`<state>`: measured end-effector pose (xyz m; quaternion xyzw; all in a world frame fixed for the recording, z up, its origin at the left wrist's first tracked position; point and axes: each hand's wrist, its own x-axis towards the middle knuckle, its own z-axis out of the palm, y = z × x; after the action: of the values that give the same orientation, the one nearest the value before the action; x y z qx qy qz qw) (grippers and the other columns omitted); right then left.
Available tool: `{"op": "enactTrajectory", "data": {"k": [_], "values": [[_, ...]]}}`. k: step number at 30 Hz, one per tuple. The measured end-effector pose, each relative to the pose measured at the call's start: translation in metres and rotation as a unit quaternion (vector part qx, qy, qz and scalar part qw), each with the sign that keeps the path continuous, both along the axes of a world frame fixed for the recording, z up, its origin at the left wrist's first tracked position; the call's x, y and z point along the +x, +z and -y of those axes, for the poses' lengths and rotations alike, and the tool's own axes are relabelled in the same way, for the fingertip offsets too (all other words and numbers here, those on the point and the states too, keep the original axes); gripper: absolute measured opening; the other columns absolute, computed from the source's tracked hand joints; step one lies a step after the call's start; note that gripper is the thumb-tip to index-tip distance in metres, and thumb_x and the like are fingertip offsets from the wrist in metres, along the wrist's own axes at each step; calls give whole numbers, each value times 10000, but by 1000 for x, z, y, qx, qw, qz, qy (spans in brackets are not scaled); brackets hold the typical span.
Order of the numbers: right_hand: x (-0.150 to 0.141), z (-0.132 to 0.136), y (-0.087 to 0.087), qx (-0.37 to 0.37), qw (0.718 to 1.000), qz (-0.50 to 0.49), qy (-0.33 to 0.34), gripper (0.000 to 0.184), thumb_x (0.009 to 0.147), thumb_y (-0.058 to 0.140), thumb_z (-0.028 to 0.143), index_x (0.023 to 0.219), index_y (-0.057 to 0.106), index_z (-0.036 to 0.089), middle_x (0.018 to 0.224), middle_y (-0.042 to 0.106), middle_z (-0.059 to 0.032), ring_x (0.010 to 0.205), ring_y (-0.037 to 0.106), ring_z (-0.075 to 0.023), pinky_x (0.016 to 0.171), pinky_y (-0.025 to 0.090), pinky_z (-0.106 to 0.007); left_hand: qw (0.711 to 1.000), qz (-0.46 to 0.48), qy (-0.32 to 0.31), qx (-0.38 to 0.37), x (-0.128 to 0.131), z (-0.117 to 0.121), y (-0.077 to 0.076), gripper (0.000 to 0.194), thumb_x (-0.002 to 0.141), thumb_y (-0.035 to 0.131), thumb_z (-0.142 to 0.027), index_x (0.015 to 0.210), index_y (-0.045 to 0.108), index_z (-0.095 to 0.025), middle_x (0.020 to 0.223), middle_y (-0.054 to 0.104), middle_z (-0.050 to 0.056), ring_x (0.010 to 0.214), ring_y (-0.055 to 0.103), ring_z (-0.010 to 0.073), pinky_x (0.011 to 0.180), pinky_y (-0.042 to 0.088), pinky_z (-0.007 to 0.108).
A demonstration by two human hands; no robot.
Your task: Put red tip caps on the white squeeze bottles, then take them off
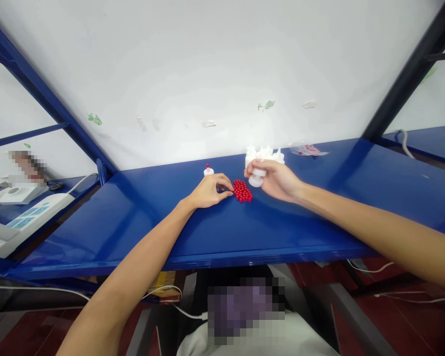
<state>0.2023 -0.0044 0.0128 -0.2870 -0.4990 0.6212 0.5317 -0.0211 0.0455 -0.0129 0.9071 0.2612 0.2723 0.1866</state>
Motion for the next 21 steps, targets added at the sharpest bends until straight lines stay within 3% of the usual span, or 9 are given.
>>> {"op": "enactTrajectory", "data": {"k": [7,14,21], "values": [[2,-3,-3,17,1000,14,-8,158,719,537,146,651,678,161,823,596,-71,819,520,-181,760,412,-324,999,9,10,-29,0,0,0,122,820,675,-240,894,755,-186,1011,702,55,797,621,133,680,494,266],[1,-3,-3,17,998,47,-26,68,755,640,169,762,707,179,874,637,-57,820,538,-172,769,409,-327,999,13,23,-20,1,1,-1,128,821,693,-272,884,757,-180,910,698,46,711,585,118,666,490,267],[1,-6,-5,16,998,52,-40,97,831,635,246,820,704,179,798,648,-45,781,554,-157,718,414,-301,1000,16,20,-10,1,0,-2,123,824,689,-283,867,752,-187,954,695,48,777,611,132,677,499,265]]}}
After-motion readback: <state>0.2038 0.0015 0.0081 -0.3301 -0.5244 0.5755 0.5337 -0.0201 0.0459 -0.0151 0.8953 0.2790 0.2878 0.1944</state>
